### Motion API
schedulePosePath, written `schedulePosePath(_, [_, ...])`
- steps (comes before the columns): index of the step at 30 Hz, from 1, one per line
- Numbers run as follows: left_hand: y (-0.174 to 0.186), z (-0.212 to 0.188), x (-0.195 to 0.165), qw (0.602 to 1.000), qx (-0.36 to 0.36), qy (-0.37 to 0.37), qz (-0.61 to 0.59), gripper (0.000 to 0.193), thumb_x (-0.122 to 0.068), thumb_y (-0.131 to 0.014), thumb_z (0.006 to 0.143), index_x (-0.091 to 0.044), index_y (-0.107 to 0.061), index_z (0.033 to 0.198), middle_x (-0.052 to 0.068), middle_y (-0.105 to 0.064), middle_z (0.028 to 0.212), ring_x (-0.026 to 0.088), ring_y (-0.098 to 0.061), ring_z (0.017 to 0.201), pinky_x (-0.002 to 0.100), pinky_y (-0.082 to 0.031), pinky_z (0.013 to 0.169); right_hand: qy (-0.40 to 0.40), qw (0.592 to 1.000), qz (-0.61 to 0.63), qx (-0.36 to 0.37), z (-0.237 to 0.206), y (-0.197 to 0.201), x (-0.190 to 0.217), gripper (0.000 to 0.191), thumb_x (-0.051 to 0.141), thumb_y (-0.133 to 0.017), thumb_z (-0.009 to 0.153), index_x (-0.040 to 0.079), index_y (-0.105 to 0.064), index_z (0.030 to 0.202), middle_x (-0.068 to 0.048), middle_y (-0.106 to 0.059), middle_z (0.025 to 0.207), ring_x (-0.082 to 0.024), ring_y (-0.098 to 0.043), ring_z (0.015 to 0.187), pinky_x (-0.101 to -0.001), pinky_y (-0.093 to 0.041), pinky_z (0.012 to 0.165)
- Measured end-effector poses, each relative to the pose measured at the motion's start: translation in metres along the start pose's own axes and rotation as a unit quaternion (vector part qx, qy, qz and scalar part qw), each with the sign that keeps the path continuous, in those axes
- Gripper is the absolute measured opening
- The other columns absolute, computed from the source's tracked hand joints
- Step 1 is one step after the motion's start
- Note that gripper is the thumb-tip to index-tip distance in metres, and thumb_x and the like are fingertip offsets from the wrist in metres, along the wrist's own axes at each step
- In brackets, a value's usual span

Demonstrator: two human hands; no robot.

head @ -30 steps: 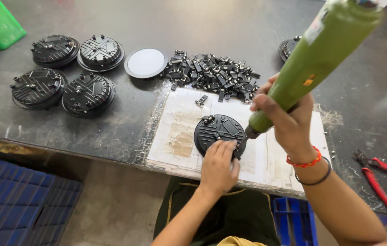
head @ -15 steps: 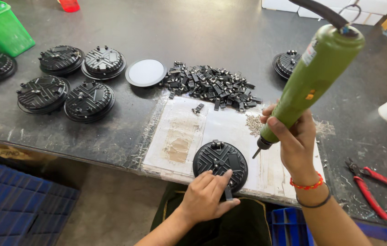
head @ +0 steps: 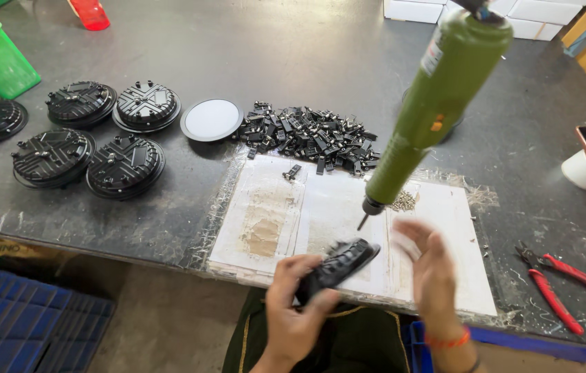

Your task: The person assembles electronic components onto circular black housings. They place small black plastic parts into slots on the housing, then use a green pneumatic screwdriver to drive screws into the housing. The person repeats this process for multiple units, moving completed units aside and picking up new ones.

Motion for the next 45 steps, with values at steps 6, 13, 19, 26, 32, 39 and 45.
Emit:
schedulePosePath(6, [-0.006, -0.013, 0.013, 0.939, -0.055, 0.253, -0.226, 0.07, -0.054, -0.056, 0.09, 0.005, -0.07, 0.124, 0.017, -0.073, 0.107, 0.019, -0.069, 0.098, 0.032, -0.051, 0.094, -0.196, 0.961, 0.116, -0.159, -0.078, -0.002, -0.067, 0.059, 0.047, -0.03, 0.103, 0.003, -0.052, 0.136, -0.017, -0.062, 0.133, -0.029, -0.059, 0.122, -0.0448, -0.044, 0.106])
schedulePosePath(13, [0.002, -0.036, 0.043, 0.942, -0.113, 0.283, -0.141, 0.082, -0.065, -0.037, 0.094, 0.007, -0.075, 0.107, 0.01, -0.071, 0.092, 0.019, -0.069, 0.09, 0.033, -0.055, 0.086, -0.202, 0.965, 0.14, -0.093, -0.104, 0.021, -0.078, 0.067, 0.051, -0.038, 0.105, -0.009, -0.06, 0.123, -0.024, -0.068, 0.111, -0.03, -0.065, 0.106, -0.0423, -0.049, 0.096])
schedulePosePath(19, [0.01, -0.042, 0.06, 0.914, -0.092, 0.353, -0.176, 0.09, -0.068, -0.027, 0.096, 0.007, -0.076, 0.09, 0.011, -0.071, 0.079, 0.02, -0.067, 0.077, 0.032, -0.053, 0.076, -0.199, 0.938, 0.279, -0.045, -0.119, 0.029, -0.09, 0.062, 0.047, -0.038, 0.114, -0.007, -0.065, 0.102, -0.018, -0.069, 0.087, -0.028, -0.066, 0.082, -0.0415, -0.051, 0.076])
schedulePosePath(26, [0.026, -0.048, 0.08, 0.852, 0.004, 0.486, -0.197, 0.088, -0.066, -0.027, 0.098, 0.001, -0.073, 0.067, 0.011, -0.066, 0.061, 0.019, -0.06, 0.059, 0.03, -0.049, 0.062, -0.262, 0.924, 0.266, 0.079, -0.111, 0.046, -0.091, 0.068, 0.045, -0.03, 0.113, 0.003, -0.062, 0.07, -0.011, -0.059, 0.069, -0.019, -0.056, 0.066, -0.035, -0.047, 0.066])
schedulePosePath(32, [0.018, -0.046, 0.091, 0.789, 0.112, 0.457, -0.395, 0.074, -0.062, -0.034, 0.106, -0.004, -0.068, 0.074, 0.007, -0.065, 0.068, 0.015, -0.06, 0.06, 0.03, -0.048, 0.06, -0.247, 0.789, 0.497, 0.262, -0.111, 0.04, -0.096, 0.055, 0.043, -0.028, 0.119, 0.003, -0.057, 0.094, -0.009, -0.061, 0.086, -0.019, -0.058, 0.079, -0.0335, -0.048, 0.073])
schedulePosePath(39, [-0.003, -0.031, 0.044, 0.777, -0.019, 0.463, -0.425, 0.08, -0.068, -0.032, 0.093, -0.001, -0.057, 0.129, 0.013, -0.07, 0.118, 0.026, -0.063, 0.117, 0.04, -0.049, 0.102, -0.289, 0.935, 0.197, -0.06, -0.113, 0.044, -0.077, 0.075, 0.052, -0.043, 0.094, -0.007, -0.051, 0.14, -0.023, -0.07, 0.13, -0.03, -0.065, 0.12, -0.0422, -0.047, 0.104])
schedulePosePath(45, [-0.018, -0.016, 0.035, 0.876, 0.052, 0.416, -0.237, 0.078, -0.064, -0.031, 0.099, 0.0, -0.058, 0.134, 0.02, -0.067, 0.123, 0.032, -0.063, 0.122, 0.045, -0.047, 0.11, -0.356, 0.928, 0.08, -0.074, -0.1, 0.065, -0.05, 0.061, 0.033, -0.061, 0.09, -0.011, -0.061, 0.133, -0.029, -0.073, 0.119, -0.035, -0.069, 0.106, -0.0455, -0.054, 0.092])
Point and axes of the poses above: each hand's wrist, its own z-axis towards the middle knuckle, its own y-axis out of the back of the hand, x = y × z, the point moved 2 cm from there along z, towards the middle knuckle
